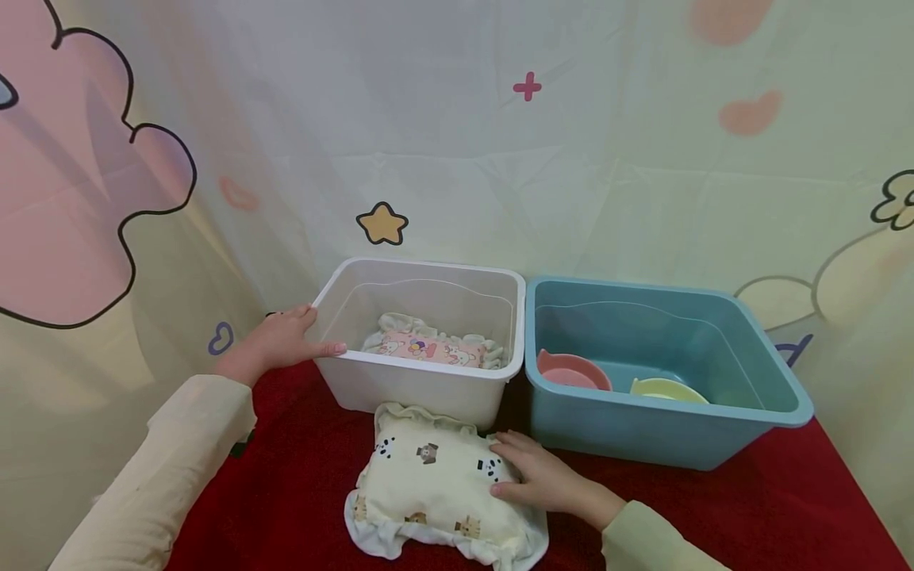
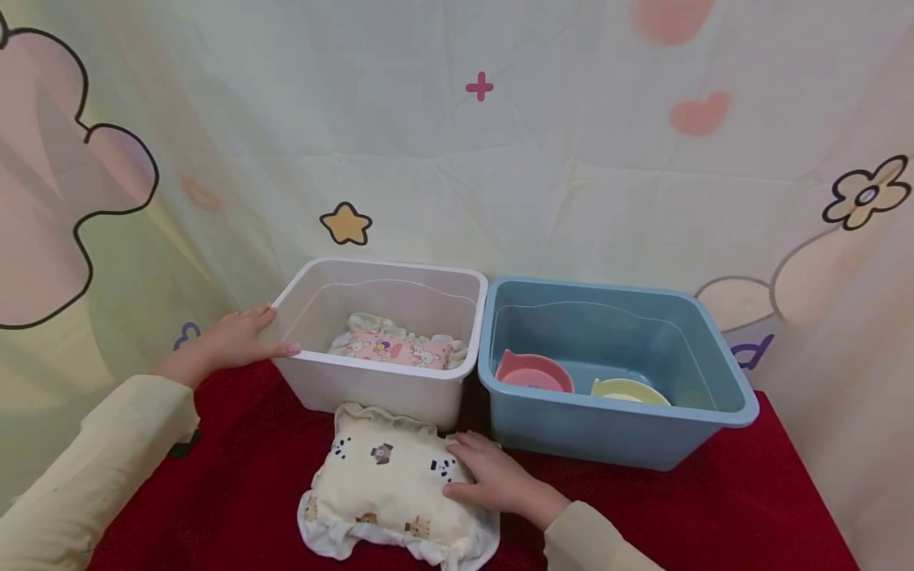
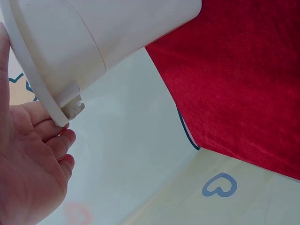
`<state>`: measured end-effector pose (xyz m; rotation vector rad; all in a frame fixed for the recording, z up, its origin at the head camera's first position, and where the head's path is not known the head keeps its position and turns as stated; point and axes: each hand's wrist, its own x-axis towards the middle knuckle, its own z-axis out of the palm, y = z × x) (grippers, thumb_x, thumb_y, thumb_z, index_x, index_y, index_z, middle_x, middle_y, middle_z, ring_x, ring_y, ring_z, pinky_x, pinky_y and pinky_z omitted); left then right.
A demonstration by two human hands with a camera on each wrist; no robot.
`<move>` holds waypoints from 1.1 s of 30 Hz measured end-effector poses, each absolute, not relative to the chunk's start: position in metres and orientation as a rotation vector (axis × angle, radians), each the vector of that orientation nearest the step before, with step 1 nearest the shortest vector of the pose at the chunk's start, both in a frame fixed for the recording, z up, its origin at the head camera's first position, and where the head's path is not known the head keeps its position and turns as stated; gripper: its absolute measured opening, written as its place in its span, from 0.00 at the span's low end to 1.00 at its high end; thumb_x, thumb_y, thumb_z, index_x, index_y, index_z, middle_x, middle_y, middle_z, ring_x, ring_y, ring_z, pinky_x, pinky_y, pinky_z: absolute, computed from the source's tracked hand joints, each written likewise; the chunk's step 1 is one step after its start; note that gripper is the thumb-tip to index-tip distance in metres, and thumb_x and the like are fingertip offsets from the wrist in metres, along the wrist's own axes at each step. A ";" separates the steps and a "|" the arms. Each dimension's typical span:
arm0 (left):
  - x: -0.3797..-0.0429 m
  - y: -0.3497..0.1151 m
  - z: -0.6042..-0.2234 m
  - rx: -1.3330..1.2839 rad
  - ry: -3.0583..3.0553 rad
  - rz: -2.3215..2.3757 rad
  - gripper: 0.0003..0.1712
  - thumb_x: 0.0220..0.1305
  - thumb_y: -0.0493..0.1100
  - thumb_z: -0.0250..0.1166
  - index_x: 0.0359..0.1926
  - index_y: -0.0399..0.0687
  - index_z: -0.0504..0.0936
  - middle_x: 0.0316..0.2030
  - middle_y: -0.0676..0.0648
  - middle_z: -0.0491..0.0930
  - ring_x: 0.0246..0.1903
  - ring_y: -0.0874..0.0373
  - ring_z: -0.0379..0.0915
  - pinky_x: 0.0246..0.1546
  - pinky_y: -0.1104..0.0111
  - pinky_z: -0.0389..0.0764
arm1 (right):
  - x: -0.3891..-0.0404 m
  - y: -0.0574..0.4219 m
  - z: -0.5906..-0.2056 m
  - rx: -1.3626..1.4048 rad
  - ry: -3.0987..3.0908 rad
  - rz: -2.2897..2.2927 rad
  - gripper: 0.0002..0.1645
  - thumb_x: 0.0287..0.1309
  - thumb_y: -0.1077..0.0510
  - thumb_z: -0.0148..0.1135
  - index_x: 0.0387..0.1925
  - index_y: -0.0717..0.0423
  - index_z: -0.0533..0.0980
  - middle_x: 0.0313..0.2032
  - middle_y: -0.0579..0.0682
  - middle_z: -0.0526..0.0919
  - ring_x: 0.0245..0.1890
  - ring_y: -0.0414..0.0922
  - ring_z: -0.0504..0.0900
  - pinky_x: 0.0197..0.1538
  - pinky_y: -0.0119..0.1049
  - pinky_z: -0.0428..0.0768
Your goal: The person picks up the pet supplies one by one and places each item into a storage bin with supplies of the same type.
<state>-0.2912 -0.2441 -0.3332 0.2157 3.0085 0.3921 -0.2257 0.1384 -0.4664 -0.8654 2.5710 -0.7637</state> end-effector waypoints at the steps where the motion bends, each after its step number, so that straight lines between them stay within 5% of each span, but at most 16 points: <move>1: -0.291 -0.244 -0.333 0.216 3.008 0.394 0.59 0.45 0.73 0.55 0.65 0.35 0.51 0.62 0.30 0.53 0.57 0.34 0.55 0.51 0.41 0.63 | -0.226 0.138 -0.466 -0.872 2.574 -0.766 0.39 0.51 0.37 0.55 0.58 0.57 0.65 0.62 0.59 0.61 0.64 0.58 0.54 0.59 0.59 0.58; 21: -0.290 -0.243 -0.332 0.188 2.993 0.430 0.60 0.43 0.74 0.55 0.65 0.37 0.51 0.62 0.31 0.53 0.57 0.34 0.55 0.49 0.40 0.64 | -0.223 0.128 -0.464 -0.832 2.626 -0.722 0.36 0.49 0.37 0.56 0.55 0.56 0.68 0.58 0.57 0.67 0.60 0.55 0.62 0.57 0.57 0.64; 33: -0.293 -0.246 -0.335 0.224 3.011 0.401 0.58 0.45 0.73 0.56 0.65 0.36 0.52 0.63 0.31 0.53 0.58 0.35 0.54 0.52 0.42 0.63 | -0.220 0.127 -0.468 -1.040 2.753 -0.637 0.27 0.50 0.43 0.58 0.48 0.56 0.73 0.45 0.48 0.73 0.49 0.45 0.70 0.52 0.44 0.70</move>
